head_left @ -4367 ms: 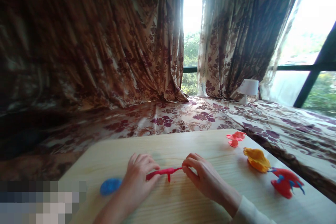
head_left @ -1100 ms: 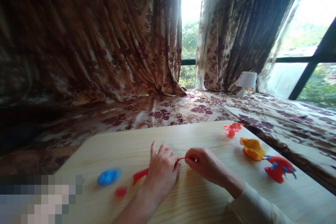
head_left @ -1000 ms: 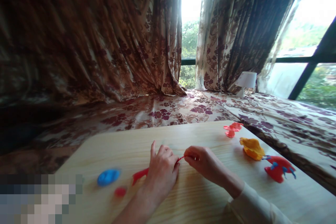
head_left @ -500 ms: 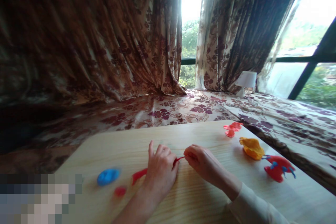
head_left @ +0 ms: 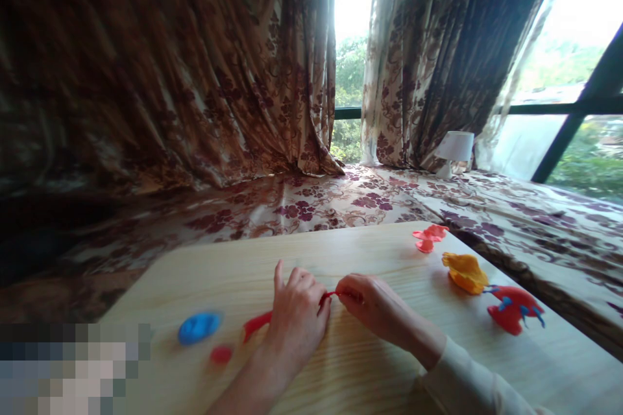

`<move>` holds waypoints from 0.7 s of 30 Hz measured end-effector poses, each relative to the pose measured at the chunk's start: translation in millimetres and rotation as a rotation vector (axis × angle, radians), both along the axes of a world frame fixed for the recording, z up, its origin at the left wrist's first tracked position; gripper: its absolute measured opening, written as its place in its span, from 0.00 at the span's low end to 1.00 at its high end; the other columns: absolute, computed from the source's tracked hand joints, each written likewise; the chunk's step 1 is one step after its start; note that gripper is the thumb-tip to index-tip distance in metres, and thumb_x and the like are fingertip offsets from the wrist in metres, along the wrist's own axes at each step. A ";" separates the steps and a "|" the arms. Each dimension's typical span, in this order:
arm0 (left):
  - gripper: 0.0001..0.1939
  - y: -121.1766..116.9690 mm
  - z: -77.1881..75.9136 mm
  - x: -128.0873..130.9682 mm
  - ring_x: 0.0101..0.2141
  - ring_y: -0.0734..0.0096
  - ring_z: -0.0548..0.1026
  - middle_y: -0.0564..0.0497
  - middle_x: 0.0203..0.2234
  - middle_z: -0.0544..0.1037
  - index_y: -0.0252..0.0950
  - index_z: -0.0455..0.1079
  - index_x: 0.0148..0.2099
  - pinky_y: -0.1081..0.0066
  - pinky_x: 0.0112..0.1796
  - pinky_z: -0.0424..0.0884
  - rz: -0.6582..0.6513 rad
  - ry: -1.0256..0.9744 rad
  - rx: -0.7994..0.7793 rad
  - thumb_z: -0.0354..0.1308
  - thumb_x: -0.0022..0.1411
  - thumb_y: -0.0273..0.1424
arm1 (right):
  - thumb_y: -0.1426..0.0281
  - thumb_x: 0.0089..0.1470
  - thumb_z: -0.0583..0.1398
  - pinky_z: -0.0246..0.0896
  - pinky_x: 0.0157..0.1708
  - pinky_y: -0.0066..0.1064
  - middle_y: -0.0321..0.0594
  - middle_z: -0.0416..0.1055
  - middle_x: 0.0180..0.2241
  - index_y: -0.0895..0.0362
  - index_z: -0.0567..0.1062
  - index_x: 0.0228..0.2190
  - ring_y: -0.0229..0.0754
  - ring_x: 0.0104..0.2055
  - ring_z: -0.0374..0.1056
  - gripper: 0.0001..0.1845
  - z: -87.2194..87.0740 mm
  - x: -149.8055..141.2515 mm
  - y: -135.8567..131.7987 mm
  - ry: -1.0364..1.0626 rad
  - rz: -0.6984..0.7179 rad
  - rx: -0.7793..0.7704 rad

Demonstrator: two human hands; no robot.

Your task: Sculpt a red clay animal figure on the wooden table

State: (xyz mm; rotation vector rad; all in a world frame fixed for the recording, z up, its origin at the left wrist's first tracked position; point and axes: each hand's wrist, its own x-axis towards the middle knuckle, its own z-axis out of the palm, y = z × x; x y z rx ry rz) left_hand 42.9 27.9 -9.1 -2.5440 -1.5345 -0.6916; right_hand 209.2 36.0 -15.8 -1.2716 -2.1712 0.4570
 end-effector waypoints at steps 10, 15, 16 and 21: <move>0.09 -0.6 3.2 0.1 0.39 0.63 0.70 0.52 0.28 0.76 0.39 0.72 0.28 0.41 0.56 0.43 0.003 0.017 -0.022 0.53 0.59 0.31 | 0.75 0.57 0.53 0.55 0.29 0.26 0.39 0.71 0.29 0.59 0.74 0.31 0.37 0.29 0.65 0.10 2.5 5.1 4.0 0.034 -0.047 0.050; 0.08 -0.8 3.6 -0.3 0.40 0.63 0.70 0.53 0.29 0.76 0.40 0.73 0.31 0.42 0.56 0.42 -0.006 0.015 -0.039 0.53 0.59 0.32 | 0.75 0.54 0.57 0.57 0.30 0.25 0.37 0.71 0.30 0.56 0.77 0.33 0.35 0.29 0.66 0.08 -2.7 -0.3 0.5 0.051 0.004 0.032; 0.07 -0.6 3.9 -0.8 0.41 0.63 0.70 0.53 0.29 0.76 0.41 0.73 0.31 0.42 0.56 0.41 -0.009 0.013 -0.051 0.54 0.59 0.32 | 0.75 0.53 0.57 0.56 0.30 0.24 0.37 0.71 0.29 0.56 0.77 0.31 0.35 0.28 0.66 0.08 -4.1 -1.5 0.4 0.050 0.010 0.031; 0.05 -0.1 7.3 -5.0 0.42 0.62 0.69 0.52 0.32 0.76 0.41 0.74 0.35 0.42 0.56 0.42 -0.006 0.008 -0.127 0.58 0.55 0.33 | 0.78 0.52 0.57 0.55 0.29 0.24 0.36 0.69 0.26 0.58 0.76 0.25 0.35 0.28 0.64 0.09 -6.5 -5.3 2.4 0.057 0.001 0.049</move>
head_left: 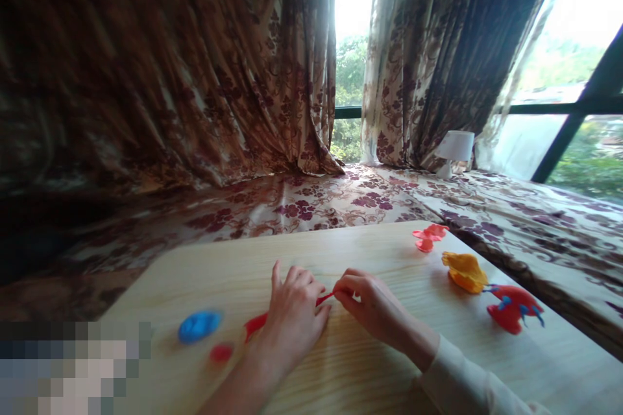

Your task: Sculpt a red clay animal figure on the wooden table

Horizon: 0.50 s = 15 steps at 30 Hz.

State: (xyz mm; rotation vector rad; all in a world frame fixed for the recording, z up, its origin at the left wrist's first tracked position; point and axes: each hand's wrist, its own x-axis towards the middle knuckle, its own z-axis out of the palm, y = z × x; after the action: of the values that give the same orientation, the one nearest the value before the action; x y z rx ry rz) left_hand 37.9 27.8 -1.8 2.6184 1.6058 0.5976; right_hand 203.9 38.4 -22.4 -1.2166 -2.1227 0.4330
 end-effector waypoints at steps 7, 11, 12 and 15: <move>0.09 -2.7 0.9 -0.8 0.41 0.63 0.69 0.52 0.30 0.75 0.41 0.74 0.30 0.43 0.56 0.42 -0.016 0.016 0.002 0.52 0.59 0.31 | 0.76 0.55 0.56 0.56 0.30 0.24 0.36 0.69 0.27 0.57 0.76 0.27 0.35 0.29 0.65 0.10 6.3 2.1 -0.8 0.021 0.013 0.006; 0.06 -1.8 9.8 -2.8 0.41 0.60 0.70 0.50 0.32 0.77 0.41 0.75 0.35 0.44 0.54 0.48 0.011 -0.066 -0.011 0.57 0.56 0.33 | 0.73 0.59 0.53 0.56 0.29 0.25 0.37 0.69 0.28 0.58 0.76 0.29 0.35 0.27 0.64 0.13 11.7 12.3 2.1 0.030 -0.029 0.007; 0.07 -1.3 12.2 -5.7 0.41 0.61 0.70 0.50 0.33 0.77 0.41 0.75 0.36 0.46 0.53 0.51 0.017 -0.098 -0.001 0.57 0.55 0.33 | 0.74 0.58 0.53 0.57 0.29 0.25 0.37 0.69 0.28 0.58 0.76 0.30 0.35 0.27 0.64 0.12 12.5 14.1 2.8 0.028 -0.036 0.004; 0.07 0.4 15.2 -21.4 0.39 0.62 0.71 0.51 0.32 0.78 0.41 0.75 0.35 0.51 0.50 0.56 0.047 -0.173 0.082 0.55 0.56 0.31 | 0.75 0.56 0.54 0.56 0.29 0.24 0.37 0.69 0.28 0.58 0.76 0.27 0.35 0.27 0.65 0.11 12.2 15.7 3.1 0.009 -0.024 -0.017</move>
State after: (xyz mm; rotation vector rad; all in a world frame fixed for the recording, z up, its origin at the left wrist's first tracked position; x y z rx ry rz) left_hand 16.4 28.2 13.4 2.5083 1.6277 0.8836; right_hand 219.6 41.4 -10.2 -1.2467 -2.0982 0.4461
